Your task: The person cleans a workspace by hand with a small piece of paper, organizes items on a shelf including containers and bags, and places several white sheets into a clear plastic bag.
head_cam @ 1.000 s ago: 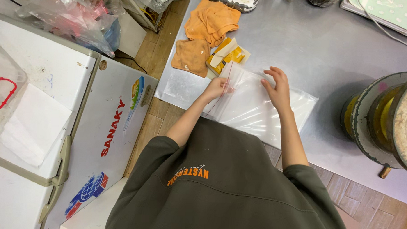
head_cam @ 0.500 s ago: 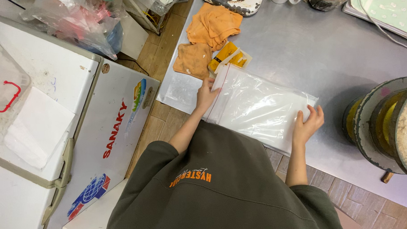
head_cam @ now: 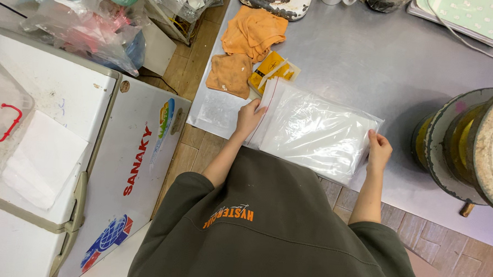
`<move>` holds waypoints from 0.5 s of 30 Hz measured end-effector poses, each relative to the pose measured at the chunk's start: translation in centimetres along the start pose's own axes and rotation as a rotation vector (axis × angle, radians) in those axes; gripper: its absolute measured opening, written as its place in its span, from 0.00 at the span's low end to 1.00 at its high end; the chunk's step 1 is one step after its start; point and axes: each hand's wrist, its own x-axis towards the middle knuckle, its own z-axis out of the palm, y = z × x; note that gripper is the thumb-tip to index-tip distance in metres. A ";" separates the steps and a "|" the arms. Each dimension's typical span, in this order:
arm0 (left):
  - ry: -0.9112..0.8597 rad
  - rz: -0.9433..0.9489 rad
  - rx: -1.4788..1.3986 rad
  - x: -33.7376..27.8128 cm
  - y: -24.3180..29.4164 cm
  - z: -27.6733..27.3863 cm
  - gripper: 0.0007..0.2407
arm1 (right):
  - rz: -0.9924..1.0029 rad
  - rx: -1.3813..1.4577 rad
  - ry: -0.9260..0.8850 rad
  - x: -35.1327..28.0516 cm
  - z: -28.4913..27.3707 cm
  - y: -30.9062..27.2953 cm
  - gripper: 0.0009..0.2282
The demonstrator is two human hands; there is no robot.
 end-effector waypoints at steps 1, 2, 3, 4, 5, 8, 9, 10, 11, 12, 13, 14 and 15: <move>0.001 0.000 -0.001 0.0 -0.2 0.2 0.11 | 0.087 0.015 -0.076 0.0 -0.2 0.0 0.19; 0.029 0.050 0.011 -0.1 -0.5 0.4 0.10 | 0.087 0.014 -0.077 -0.1 -0.2 0.0 0.19; 0.057 0.101 0.023 -0.2 -0.8 0.6 0.10 | 0.010 0.059 -0.106 -0.4 -0.1 0.1 0.18; 0.057 0.101 0.023 -0.3 -1.0 0.7 0.10 | -0.066 0.104 -0.134 -0.6 -0.1 0.2 0.19; 0.049 0.095 0.022 -0.4 -1.2 0.8 0.10 | -0.066 0.104 -0.134 -0.7 -0.1 0.3 0.19; 0.036 0.056 0.041 -0.9 -1.1 0.0 0.11 | -0.066 0.245 -0.203 -1.6 -0.7 0.7 0.21; 0.033 0.023 0.059 -0.9 -0.8 -0.7 0.12 | 0.016 0.333 -0.183 -1.9 -1.7 0.8 0.23; 0.032 0.025 0.061 -0.9 -0.3 -1.8 0.12 | 0.097 0.422 -0.163 -2.4 -2.4 0.9 0.26; 0.079 0.050 0.074 -1.0 0.4 -3.2 0.11 | 0.098 0.424 -0.162 -2.8 -3.0 1.0 0.26; 0.123 0.077 0.087 -0.9 1.4 -4.7 0.11 | 0.157 0.415 -0.093 -3.3 -4.4 1.2 0.26; 0.119 0.079 0.089 -0.9 2.6 -6.3 0.11 | 0.216 0.406 -0.025 -3.7 -6.1 1.3 0.26; 0.132 0.102 0.071 -0.9 4.1 -8.0 0.10 | 0.168 0.433 0.008 -4.2 -7.9 1.4 0.28; 0.145 0.124 0.052 -0.9 5.7 -9.8 0.09 | 0.119 0.459 0.041 -4.7 -8.8 1.6 0.30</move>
